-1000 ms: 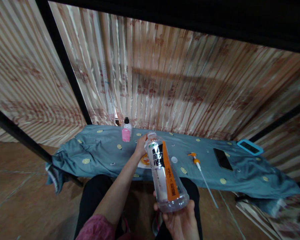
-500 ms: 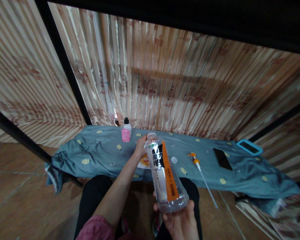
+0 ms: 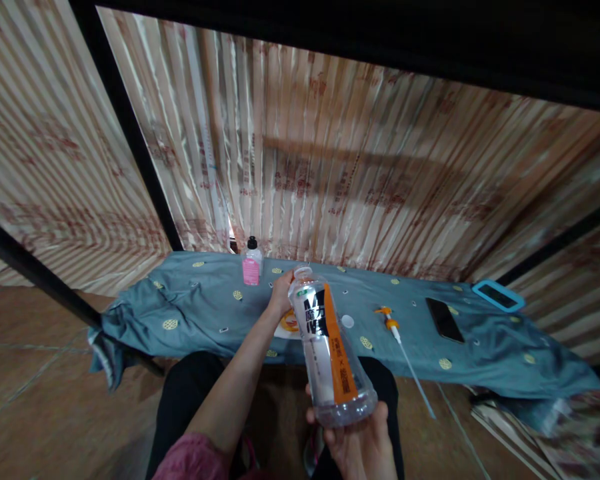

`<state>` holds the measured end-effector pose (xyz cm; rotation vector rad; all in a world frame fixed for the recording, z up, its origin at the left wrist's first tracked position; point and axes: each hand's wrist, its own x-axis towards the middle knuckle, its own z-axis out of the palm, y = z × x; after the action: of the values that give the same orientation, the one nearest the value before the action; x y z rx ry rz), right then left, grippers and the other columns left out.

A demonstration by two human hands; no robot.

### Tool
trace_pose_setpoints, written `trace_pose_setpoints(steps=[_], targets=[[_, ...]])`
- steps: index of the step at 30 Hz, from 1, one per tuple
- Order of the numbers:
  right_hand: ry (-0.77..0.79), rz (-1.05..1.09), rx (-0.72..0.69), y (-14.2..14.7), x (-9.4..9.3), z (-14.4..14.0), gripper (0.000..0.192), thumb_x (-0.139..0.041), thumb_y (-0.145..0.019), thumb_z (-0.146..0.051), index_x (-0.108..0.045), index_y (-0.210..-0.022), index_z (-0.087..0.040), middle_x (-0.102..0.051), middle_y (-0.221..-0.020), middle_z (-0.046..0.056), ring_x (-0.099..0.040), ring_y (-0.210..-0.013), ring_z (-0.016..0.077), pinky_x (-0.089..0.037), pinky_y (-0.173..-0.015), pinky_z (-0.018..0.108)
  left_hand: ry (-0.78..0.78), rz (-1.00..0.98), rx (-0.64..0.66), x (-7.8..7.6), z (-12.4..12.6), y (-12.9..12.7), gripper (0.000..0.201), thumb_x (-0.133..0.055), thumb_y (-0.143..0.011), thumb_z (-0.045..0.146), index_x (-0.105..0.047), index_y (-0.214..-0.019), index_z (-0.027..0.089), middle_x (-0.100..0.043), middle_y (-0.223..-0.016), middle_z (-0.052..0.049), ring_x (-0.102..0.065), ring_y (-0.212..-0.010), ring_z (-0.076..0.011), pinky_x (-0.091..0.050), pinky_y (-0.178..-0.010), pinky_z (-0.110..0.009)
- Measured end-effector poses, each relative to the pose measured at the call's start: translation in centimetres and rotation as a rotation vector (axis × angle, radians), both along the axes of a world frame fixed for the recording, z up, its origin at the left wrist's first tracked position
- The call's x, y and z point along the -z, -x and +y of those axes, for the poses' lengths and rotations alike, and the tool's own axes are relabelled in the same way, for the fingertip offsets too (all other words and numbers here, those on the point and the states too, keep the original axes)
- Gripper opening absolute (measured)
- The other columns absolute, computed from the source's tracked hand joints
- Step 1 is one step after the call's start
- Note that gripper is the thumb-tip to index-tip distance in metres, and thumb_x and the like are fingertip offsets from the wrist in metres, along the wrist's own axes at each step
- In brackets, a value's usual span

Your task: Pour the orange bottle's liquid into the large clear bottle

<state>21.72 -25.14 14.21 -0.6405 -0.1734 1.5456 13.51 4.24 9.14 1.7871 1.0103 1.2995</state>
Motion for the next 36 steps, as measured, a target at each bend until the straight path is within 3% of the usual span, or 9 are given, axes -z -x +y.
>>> trace_pose_setpoints(steps=[23,30,36], targets=[[0.002,-0.043,-0.008,-0.04,-0.16,0.40,0.056,-0.095,-0.062,-0.067,-0.090,-0.096,-0.022,-0.089,-0.102,0.016,-0.087,-0.080,0.0268,-0.062,-0.057,0.015,0.043,-0.017,-0.020,-0.33,-0.25,-0.37,0.015,-0.067,-0.077,0.027,-0.076,-0.085,0.018,-0.083,-0.089,-0.008,-0.074,-0.085,-0.0242,-0.059,-0.079,-0.030],[0.004,-0.042,0.000,-0.01,-0.11,0.47,0.054,-0.096,-0.062,-0.066,-0.090,-0.095,-0.024,-0.089,-0.105,0.013,-0.087,-0.080,0.0264,-0.063,-0.058,0.015,0.054,0.007,-0.007,-0.53,-0.04,-0.15,0.011,-0.069,-0.077,0.019,-0.076,-0.084,0.014,-0.081,-0.086,-0.009,-0.071,-0.082,-0.0236,-0.059,-0.076,-0.030],[0.007,-0.029,0.010,0.07,-0.11,0.46,0.055,-0.097,-0.062,-0.065,-0.090,-0.096,-0.023,-0.089,-0.104,0.017,-0.087,-0.081,0.0282,-0.062,-0.057,0.016,0.048,0.001,-0.003,-0.46,-0.15,-0.17,0.014,-0.066,-0.078,0.023,-0.076,-0.086,0.016,-0.081,-0.088,-0.008,-0.071,-0.083,-0.0228,-0.059,-0.076,-0.028]])
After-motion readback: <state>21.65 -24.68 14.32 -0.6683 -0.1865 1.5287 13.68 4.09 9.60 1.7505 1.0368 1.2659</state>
